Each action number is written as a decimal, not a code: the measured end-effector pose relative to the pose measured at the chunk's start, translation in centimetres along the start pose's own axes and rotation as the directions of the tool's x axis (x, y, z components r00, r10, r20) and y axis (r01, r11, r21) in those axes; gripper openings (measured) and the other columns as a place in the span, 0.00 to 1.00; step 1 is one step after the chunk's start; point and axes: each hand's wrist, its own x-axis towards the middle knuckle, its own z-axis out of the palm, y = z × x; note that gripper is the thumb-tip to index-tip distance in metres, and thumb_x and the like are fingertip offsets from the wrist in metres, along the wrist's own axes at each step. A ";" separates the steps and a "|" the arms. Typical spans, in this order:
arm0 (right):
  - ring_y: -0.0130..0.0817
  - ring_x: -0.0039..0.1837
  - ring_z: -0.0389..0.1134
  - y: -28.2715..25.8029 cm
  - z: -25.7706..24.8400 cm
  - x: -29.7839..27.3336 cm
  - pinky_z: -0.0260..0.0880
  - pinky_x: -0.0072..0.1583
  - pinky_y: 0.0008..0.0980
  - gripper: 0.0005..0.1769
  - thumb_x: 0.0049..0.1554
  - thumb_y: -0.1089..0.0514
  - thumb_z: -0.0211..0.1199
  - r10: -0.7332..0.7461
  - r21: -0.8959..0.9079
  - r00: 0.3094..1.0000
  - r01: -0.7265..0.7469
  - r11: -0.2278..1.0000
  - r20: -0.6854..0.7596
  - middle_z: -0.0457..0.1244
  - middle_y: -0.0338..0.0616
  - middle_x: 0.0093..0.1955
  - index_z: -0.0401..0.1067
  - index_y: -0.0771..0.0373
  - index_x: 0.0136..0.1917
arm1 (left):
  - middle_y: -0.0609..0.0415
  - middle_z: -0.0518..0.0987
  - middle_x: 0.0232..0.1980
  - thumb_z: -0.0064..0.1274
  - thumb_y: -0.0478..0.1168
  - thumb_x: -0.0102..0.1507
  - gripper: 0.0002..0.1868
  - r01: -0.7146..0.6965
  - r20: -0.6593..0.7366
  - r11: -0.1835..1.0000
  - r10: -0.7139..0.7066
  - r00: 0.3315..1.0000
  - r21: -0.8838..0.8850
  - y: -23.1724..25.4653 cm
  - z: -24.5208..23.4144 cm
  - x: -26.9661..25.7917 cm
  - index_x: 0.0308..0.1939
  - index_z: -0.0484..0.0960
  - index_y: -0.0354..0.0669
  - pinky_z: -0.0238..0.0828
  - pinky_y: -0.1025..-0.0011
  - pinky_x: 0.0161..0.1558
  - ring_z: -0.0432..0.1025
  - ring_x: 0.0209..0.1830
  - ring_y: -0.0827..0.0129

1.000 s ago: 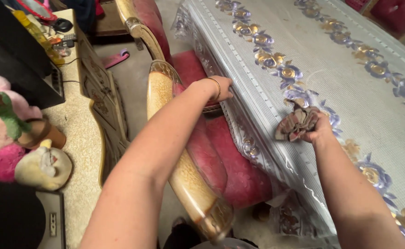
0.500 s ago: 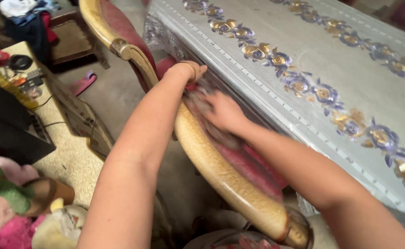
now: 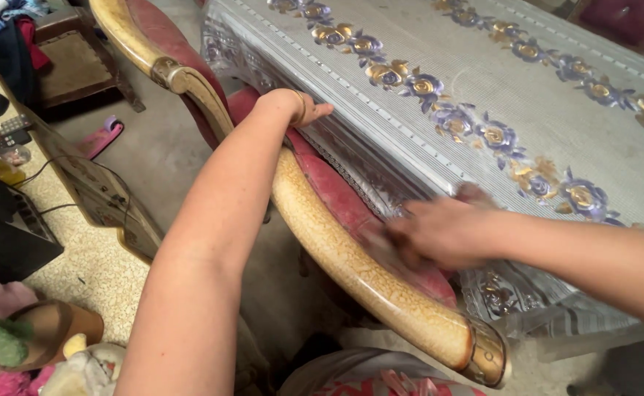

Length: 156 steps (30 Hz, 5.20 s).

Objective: The person smooths a plastic tablecloth over a dining table, then retrieves a cloth and wipes the table surface. The person moves chairs to access the table and continues wiping the plastic-covered surface.

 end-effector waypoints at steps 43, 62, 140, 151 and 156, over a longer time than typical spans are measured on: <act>0.41 0.60 0.70 32.7 1.1 23.2 0.69 0.62 0.39 0.46 0.50 0.60 0.72 0.969 0.991 0.247 -0.133 0.012 0.022 0.69 0.54 0.62 0.58 0.56 0.79 | 0.47 0.63 0.77 0.55 0.56 0.65 0.42 -0.311 -0.005 0.945 0.312 0.950 -0.097 -11.6 -6.1 19.3 0.79 0.54 0.54 0.60 0.56 0.70 0.60 0.75 0.49; 0.46 0.61 0.70 40.8 -3.9 38.6 0.73 0.58 0.42 0.44 0.52 0.52 0.73 0.943 0.903 -0.119 0.345 -0.254 0.311 0.64 0.62 0.65 0.57 0.69 0.74 | 0.49 0.63 0.78 0.54 0.52 0.64 0.34 -0.414 0.096 0.907 0.407 0.908 0.077 -18.2 -5.0 35.8 0.74 0.65 0.60 0.49 0.43 0.76 0.53 0.80 0.47; 0.57 0.67 0.63 52.5 -15.5 73.1 0.63 0.69 0.50 0.31 0.47 0.62 0.66 0.927 0.726 -0.297 -0.583 -0.365 0.228 0.64 0.58 0.64 0.68 0.61 0.65 | 0.61 0.36 0.87 0.44 0.48 0.64 0.41 -0.562 0.362 0.823 0.501 0.786 0.079 -40.5 -7.9 46.6 0.82 0.51 0.54 0.36 0.40 0.78 0.37 0.86 0.61; 0.35 0.57 0.70 52.9 -11.7 66.0 0.73 0.57 0.35 0.29 0.49 0.65 0.68 0.892 0.899 -0.343 0.417 -0.137 0.295 0.69 0.47 0.57 0.70 0.62 0.64 | 0.55 0.63 0.79 0.58 0.54 0.60 0.43 -0.636 0.347 0.771 0.606 0.716 -0.035 -42.2 -11.2 48.1 0.78 0.59 0.59 0.48 0.38 0.75 0.58 0.78 0.55; 0.50 0.64 0.70 46.9 -9.1 59.1 0.72 0.64 0.43 0.46 0.45 0.61 0.71 0.559 0.774 -0.602 0.164 -0.612 0.570 0.66 0.60 0.65 0.60 0.61 0.75 | 0.56 0.57 0.81 0.51 0.46 0.64 0.33 -0.684 0.090 0.728 0.679 0.729 0.049 -45.3 -9.7 52.9 0.75 0.65 0.60 0.46 0.42 0.75 0.50 0.82 0.55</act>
